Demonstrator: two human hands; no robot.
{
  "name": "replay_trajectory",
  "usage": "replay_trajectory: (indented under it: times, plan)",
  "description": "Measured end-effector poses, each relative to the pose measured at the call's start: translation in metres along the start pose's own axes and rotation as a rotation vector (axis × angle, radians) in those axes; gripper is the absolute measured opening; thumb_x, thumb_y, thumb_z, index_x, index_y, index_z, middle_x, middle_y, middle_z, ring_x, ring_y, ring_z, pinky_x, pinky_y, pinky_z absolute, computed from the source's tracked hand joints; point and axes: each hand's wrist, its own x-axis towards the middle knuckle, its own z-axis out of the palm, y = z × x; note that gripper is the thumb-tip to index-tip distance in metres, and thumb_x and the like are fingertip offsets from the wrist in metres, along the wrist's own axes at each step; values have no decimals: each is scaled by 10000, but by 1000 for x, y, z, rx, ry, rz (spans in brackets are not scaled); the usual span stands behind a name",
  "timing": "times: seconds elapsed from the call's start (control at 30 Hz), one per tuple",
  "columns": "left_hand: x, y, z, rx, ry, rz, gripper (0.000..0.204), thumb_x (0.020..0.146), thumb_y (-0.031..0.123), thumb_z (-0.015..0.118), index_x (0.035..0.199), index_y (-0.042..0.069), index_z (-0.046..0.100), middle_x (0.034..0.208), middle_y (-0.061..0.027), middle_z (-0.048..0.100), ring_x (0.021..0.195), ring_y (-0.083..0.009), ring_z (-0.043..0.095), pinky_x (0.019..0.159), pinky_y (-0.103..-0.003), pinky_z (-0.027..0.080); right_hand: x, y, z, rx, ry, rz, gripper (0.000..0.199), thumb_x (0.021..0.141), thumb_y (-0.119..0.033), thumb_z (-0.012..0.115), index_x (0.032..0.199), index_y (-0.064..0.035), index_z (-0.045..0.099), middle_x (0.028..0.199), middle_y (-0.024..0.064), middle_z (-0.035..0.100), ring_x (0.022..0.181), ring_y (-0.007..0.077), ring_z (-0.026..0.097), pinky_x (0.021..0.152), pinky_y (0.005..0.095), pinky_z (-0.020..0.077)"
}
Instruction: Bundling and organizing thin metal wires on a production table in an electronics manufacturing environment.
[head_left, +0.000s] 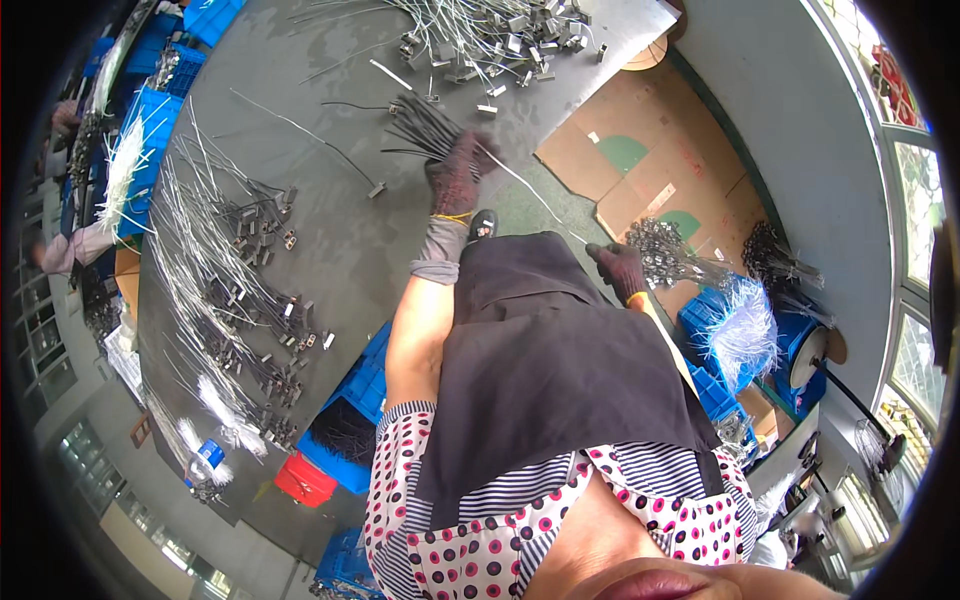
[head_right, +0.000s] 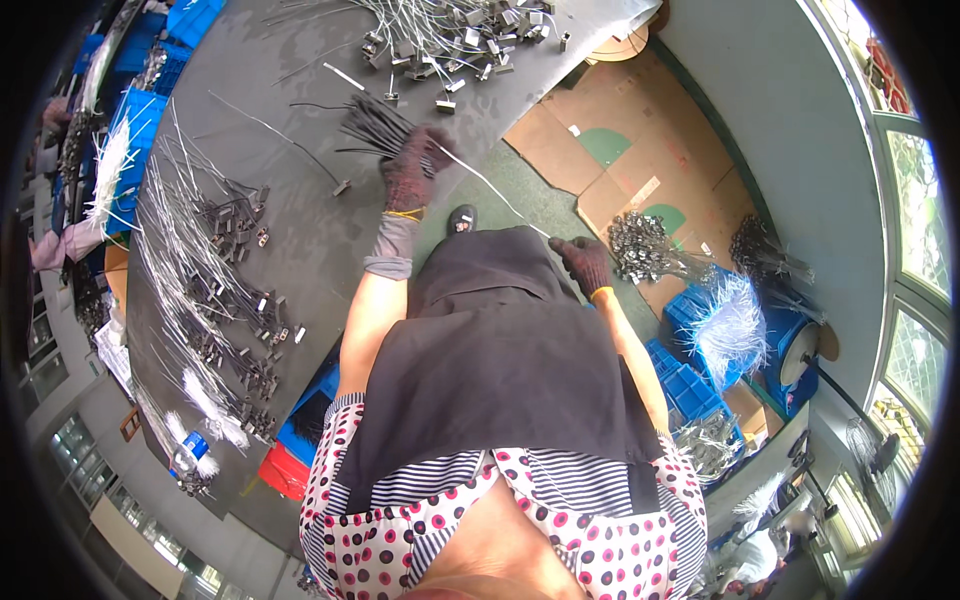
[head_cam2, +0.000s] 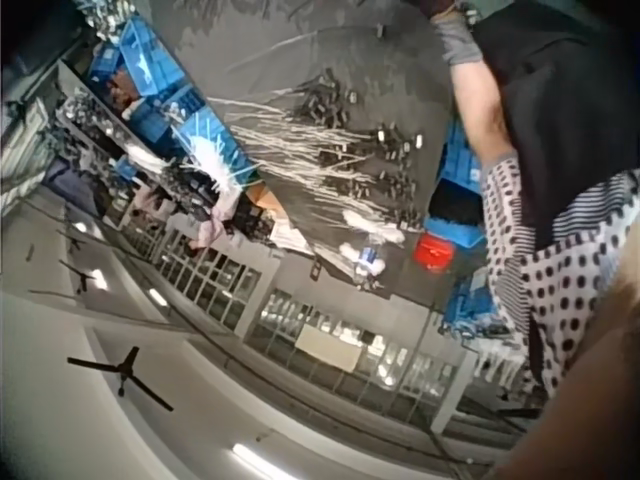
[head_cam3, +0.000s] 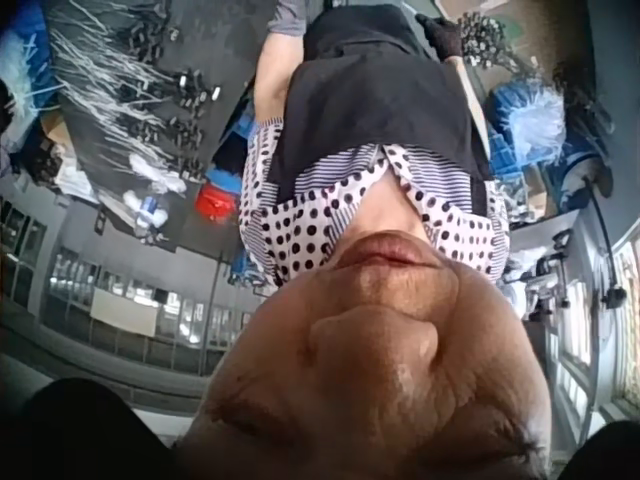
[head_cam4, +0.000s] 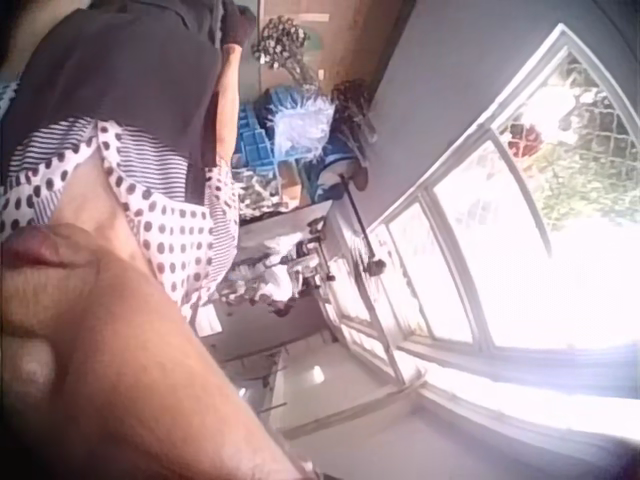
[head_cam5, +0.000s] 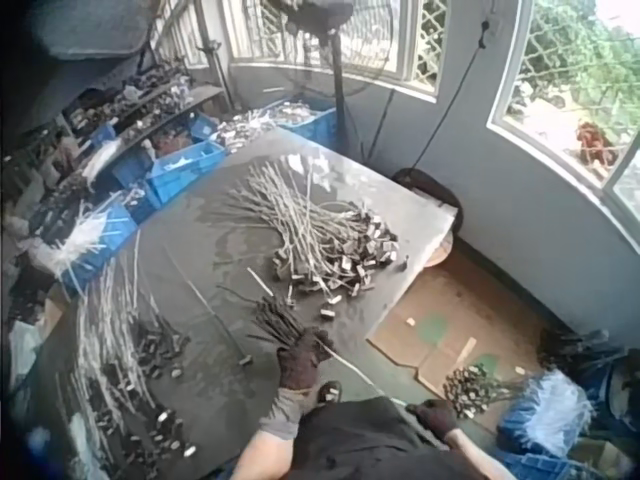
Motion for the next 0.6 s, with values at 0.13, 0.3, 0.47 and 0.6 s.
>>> replay_trajectory:
  times: [0.13, 0.3, 0.47, 0.6]
  plan:
    - [16, 17, -17, 282, 154, 257, 175, 933, 182, 739, 988, 16, 735, 915, -48, 716, 826, -159, 697, 776, -324, 580, 1, -51, 18, 26, -84, -71, 497, 822, -473, 751, 939, 9, 738, 773, 77, 672, 638, 164, 584, 551, 296, 459]
    - [-10, 16, 8, 324, 3, 257, 198, 876, 177, 783, 1035, 61, 763, 850, 55, 675, 775, -57, 593, 715, -258, 472, 10, -162, 61, 130, -268, -334, 770, 931, -600, 585, 1375, 29, 557, 1163, 148, 670, 987, 216, 646, 716, 333, 531]
    - [-17, 61, 25, 268, 33, 242, 203, 901, 182, 752, 1039, 33, 747, 850, 7, 696, 731, -95, 615, 685, -268, 493, 10, -248, 114, 359, -378, -335, 793, 929, -686, 540, 1278, 25, 583, 1187, 150, 657, 941, 213, 633, 670, 344, 503]
    - [-9, 93, 19, 258, 76, 147, 159, 904, 111, 703, 1019, 1, 716, 849, -67, 731, 661, -172, 693, 628, -301, 543, 13, -277, 143, 477, -450, -286, 768, 927, -721, 510, 1232, -21, 594, 1130, 111, 647, 899, 194, 628, 636, 326, 485]
